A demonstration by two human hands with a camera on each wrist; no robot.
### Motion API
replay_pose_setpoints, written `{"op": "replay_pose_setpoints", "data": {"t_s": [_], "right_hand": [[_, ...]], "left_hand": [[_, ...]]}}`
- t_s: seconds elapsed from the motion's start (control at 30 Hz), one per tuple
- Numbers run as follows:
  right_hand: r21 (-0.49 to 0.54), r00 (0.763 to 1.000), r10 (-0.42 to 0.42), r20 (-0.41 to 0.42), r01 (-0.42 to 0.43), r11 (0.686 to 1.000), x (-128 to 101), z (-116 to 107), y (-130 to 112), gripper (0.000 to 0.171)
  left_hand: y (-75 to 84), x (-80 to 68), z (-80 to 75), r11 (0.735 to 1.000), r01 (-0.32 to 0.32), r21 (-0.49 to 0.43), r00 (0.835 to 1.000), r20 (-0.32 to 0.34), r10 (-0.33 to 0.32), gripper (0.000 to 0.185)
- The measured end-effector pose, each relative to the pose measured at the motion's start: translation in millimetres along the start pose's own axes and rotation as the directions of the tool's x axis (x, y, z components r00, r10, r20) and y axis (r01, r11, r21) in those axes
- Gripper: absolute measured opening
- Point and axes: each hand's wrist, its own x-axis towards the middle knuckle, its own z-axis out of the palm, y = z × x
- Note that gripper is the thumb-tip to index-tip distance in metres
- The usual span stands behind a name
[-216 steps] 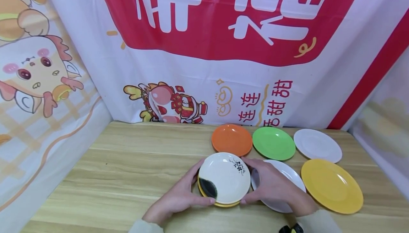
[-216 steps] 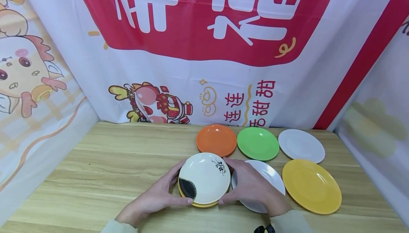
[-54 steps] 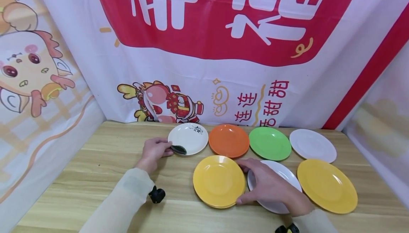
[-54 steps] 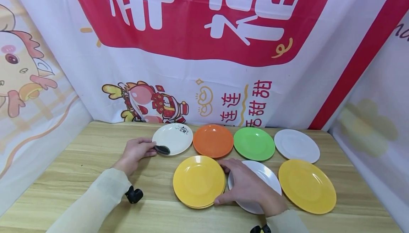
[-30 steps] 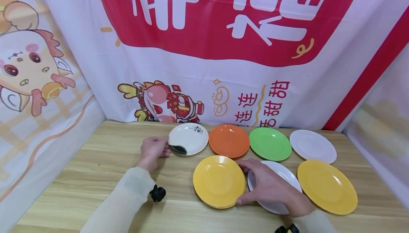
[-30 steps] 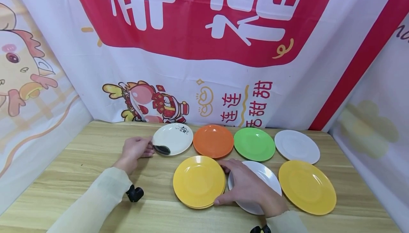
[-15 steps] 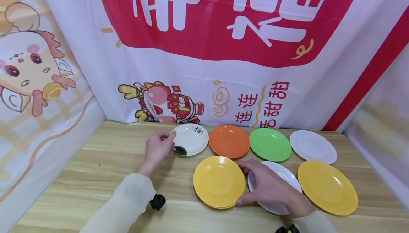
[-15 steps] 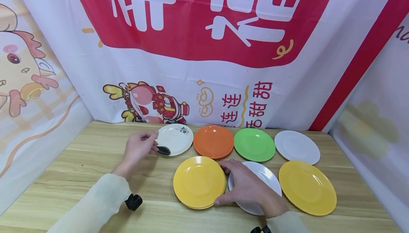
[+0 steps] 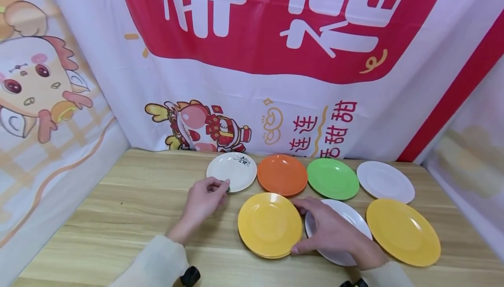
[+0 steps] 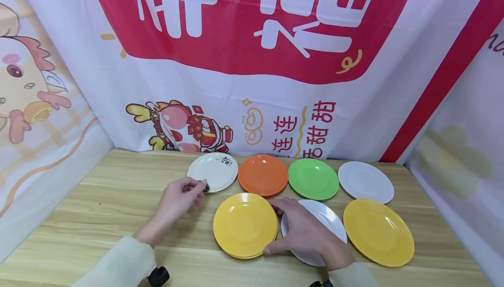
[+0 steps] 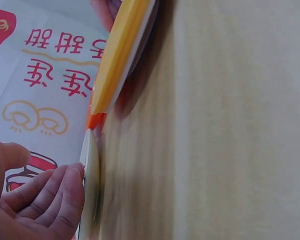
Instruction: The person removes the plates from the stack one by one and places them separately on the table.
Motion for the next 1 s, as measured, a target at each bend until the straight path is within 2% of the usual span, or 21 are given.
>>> {"op": "replay_pose_setpoints", "data": {"t_s": [0.13, 0.33, 0.53, 0.77, 1.0], "right_hand": [[-0.007, 1.0, 0.01, -0.002, -0.01, 1.0, 0.8, 1.4, 0.7, 0.098], [-0.02, 1.0, -0.005, 0.0, 0.005, 1.0, 0.6, 0.0, 0.3, 0.098], [-0.021, 1.0, 0.005, 0.003, -0.005, 1.0, 0.1, -1.5, 0.0, 0.098], [-0.02, 1.0, -0.021, -0.007, 0.021, 1.0, 0.1, 0.8, 1.9, 0.095], [-0.032, 1.0, -0.017, -0.007, 0.017, 0.999, 0.2, 1.6, 2.9, 0.097]], "left_hand": [[-2.6, -12.8, 1.8, 1.0, -0.004, -0.008, 0.999, 0.043, 0.004, 0.028], [-9.1, -32.3, 12.8, 0.998, -0.054, -0.045, 0.991, 0.117, 0.059, 0.018], [-13.3, -46.5, 22.3, 0.997, -0.049, -0.066, 0.975, 0.213, 0.062, 0.028], [-13.7, -48.0, 24.8, 0.995, -0.039, -0.088, 0.973, 0.221, 0.058, 0.021], [-14.0, -46.3, 27.0, 0.997, -0.018, -0.078, 0.978, 0.204, 0.034, 0.021]]}}
